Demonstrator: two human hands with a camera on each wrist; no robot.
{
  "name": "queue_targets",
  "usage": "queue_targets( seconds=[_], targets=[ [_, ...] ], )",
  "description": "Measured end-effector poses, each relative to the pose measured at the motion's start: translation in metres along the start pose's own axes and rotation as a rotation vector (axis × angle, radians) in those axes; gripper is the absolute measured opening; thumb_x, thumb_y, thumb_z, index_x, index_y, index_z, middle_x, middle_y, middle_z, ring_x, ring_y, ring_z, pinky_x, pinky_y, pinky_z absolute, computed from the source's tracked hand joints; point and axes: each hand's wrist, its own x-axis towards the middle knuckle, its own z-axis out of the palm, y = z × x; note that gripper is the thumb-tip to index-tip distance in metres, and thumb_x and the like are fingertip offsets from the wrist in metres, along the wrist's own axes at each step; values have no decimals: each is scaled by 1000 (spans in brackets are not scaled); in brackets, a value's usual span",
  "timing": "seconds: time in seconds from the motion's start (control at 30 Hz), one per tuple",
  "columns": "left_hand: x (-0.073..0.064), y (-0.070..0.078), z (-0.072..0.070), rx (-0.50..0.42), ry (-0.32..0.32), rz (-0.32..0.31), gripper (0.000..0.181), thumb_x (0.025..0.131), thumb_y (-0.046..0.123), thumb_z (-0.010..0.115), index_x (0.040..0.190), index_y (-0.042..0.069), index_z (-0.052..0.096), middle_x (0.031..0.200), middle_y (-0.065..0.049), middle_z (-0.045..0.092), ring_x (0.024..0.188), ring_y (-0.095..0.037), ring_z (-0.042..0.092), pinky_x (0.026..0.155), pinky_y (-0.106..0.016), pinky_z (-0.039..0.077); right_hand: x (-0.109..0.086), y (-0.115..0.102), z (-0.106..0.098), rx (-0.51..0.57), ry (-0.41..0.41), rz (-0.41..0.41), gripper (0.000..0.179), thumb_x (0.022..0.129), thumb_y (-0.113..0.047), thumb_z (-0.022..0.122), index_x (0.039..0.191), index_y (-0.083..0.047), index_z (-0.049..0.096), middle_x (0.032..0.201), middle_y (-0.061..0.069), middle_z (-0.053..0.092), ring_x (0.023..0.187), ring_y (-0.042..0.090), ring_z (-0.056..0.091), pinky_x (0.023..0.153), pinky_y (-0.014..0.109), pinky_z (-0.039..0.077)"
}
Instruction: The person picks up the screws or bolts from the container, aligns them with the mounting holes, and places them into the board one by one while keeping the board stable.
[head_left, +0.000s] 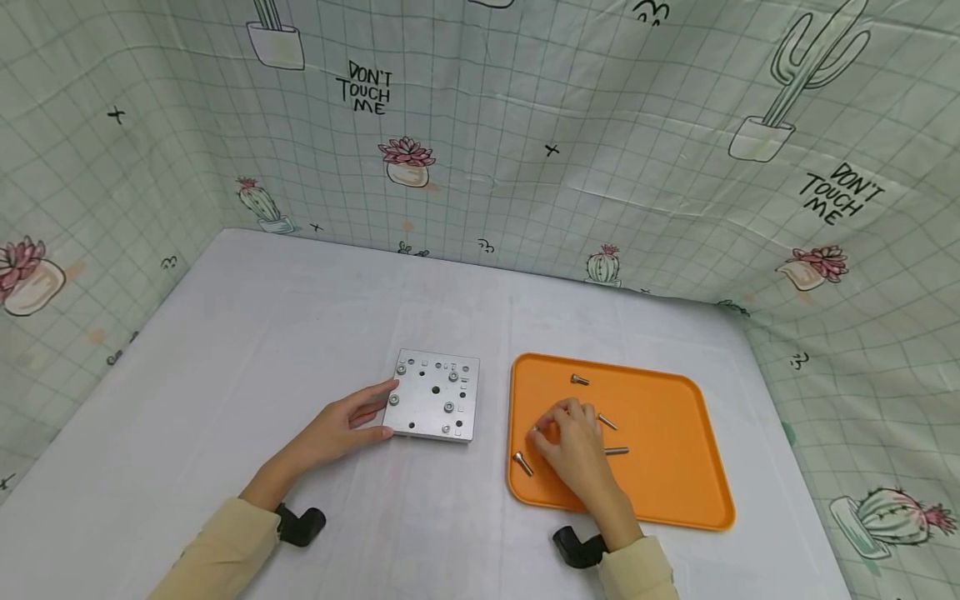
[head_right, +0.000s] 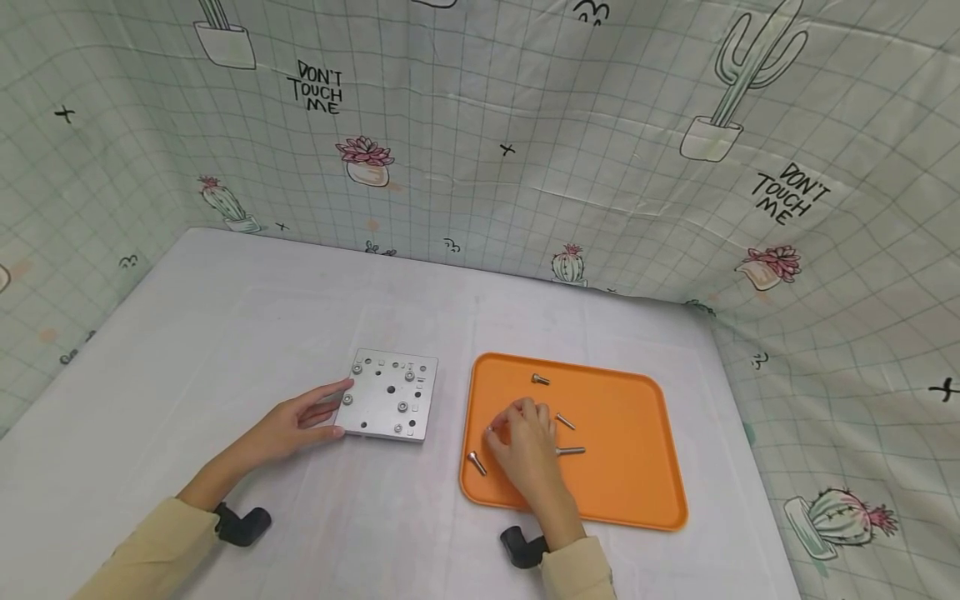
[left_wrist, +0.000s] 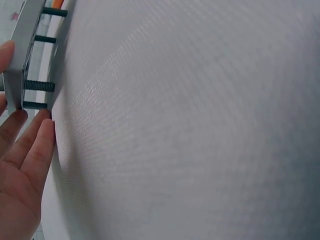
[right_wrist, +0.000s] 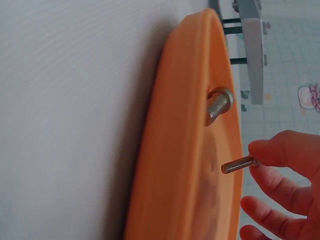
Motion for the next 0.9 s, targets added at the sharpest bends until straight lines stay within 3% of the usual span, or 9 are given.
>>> queue_targets(
  seconds=[0.17, 0.6, 0.9],
  targets=[
    [0, 0, 0, 1, 1, -1, 68, 83, 14, 70, 142, 8, 38, 149, -18, 31, 131, -36, 40, 106, -31, 40, 2, -4, -2, 78, 21, -9, 12, 80, -19, 72, 80, -12, 63, 104, 10, 55, 98, 28, 43, 82, 44, 38],
    [1, -1, 0, 0, 6, -6, 68, 83, 16, 71, 142, 8, 38, 150, -17, 31, 131, -36, 40, 106, -31, 40, 7, -32, 2, 440, 18, 3, 7, 78, -16, 73, 81, -15, 67, 105, 4, 55, 107, 23, 41, 90, 40, 38],
    [1, 1, 1, 9, 10, -8, 68, 83, 14, 70, 142, 7, 38, 150, -18, 31, 131, -37, 40, 106, -31, 40, 10, -48, 16, 536, 8, -27, 7, 78, -17, 74, 83, -19, 69, 100, 0, 56, 104, 18, 42, 90, 37, 37]
  ],
)
